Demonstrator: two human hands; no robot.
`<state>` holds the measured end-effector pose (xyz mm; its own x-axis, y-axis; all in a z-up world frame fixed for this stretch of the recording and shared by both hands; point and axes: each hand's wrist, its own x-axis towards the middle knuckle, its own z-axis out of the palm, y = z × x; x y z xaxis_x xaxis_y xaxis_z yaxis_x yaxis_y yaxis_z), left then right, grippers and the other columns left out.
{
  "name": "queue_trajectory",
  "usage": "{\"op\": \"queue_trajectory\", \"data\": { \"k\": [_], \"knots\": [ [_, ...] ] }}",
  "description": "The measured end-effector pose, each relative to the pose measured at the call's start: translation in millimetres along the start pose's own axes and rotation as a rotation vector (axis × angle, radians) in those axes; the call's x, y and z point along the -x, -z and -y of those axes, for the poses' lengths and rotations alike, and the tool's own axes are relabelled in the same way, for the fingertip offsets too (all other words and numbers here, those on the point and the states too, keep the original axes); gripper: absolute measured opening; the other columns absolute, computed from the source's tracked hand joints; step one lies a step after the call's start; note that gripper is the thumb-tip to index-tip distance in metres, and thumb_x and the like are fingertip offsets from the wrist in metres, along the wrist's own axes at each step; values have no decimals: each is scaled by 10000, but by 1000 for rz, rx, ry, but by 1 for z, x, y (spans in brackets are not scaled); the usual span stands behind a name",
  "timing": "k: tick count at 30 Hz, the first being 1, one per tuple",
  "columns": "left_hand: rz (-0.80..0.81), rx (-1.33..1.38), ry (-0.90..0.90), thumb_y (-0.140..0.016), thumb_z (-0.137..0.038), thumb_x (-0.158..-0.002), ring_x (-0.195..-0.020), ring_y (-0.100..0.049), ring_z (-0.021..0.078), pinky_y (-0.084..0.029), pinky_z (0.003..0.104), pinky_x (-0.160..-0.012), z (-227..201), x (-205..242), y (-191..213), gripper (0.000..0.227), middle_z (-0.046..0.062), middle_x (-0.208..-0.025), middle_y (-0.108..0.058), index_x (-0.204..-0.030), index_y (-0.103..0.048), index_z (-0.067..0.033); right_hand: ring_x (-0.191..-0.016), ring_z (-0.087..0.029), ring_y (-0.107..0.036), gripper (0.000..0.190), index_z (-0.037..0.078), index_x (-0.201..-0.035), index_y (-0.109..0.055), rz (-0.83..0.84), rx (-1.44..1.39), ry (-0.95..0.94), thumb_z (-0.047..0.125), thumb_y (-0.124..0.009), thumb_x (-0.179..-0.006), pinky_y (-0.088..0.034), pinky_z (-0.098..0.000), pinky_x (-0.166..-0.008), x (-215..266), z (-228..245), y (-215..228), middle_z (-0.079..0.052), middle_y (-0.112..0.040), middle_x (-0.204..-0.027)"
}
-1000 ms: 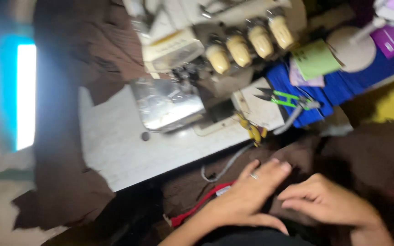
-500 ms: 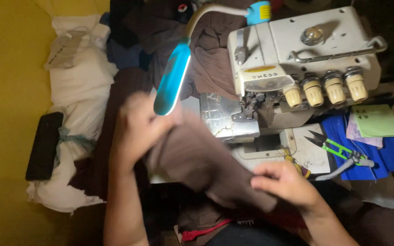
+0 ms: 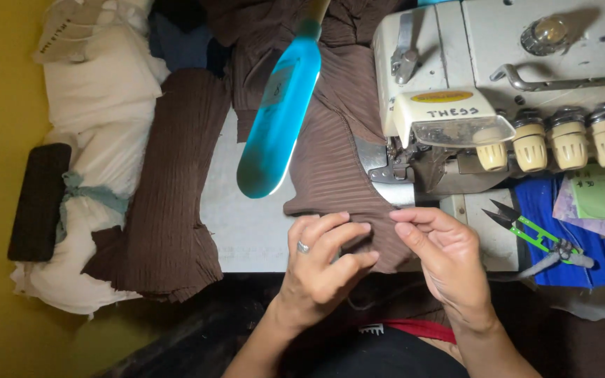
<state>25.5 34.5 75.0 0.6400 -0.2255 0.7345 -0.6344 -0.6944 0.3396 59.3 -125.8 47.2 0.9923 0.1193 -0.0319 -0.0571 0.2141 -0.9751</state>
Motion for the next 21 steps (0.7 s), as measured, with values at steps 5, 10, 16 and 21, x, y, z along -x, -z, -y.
{"op": "queue_trajectory", "data": {
  "k": [5, 10, 16, 21],
  "knots": [
    [131, 252, 109, -621, -309, -724, -802, -538, 181, -264, 329, -785, 9, -3, 9, 190, -20, -850, -571, -646, -551, -151, -795, -96, -579, 125, 1, -871, -611, 2, 198, 71, -8, -566, -755, -440, -174, -764, 0, 9, -6, -75, -636, -843],
    [174, 385, 177, -661, -354, -632, -766, -500, 117, -248, 284, -756, 11, -9, 14, 211, -69, -776, -521, -591, -557, -175, -743, -91, -590, 87, 9, -828, -619, -40, 289, 89, 33, -584, -752, -454, -167, -725, 1, 11, -4, -73, -644, -804],
    [166, 523, 313, -421, -107, -867, -829, -610, 260, -464, 294, -734, -2, -23, 25, 123, 111, -785, -563, -797, -477, -22, -737, -81, -599, 414, 41, -841, -645, 194, 323, 219, 369, -624, -589, -447, -169, -681, 2, 0, 8, -39, -656, -809],
    [211, 209, 168, -492, -421, -793, -598, -531, 247, -401, 354, -573, -22, -30, 30, 307, 58, -735, -500, -893, -505, -131, -764, -158, -642, 324, -19, -918, -603, 214, 148, 46, 158, -662, -652, -497, -219, -664, 2, -7, 13, -100, -664, -878]
  ]
}}
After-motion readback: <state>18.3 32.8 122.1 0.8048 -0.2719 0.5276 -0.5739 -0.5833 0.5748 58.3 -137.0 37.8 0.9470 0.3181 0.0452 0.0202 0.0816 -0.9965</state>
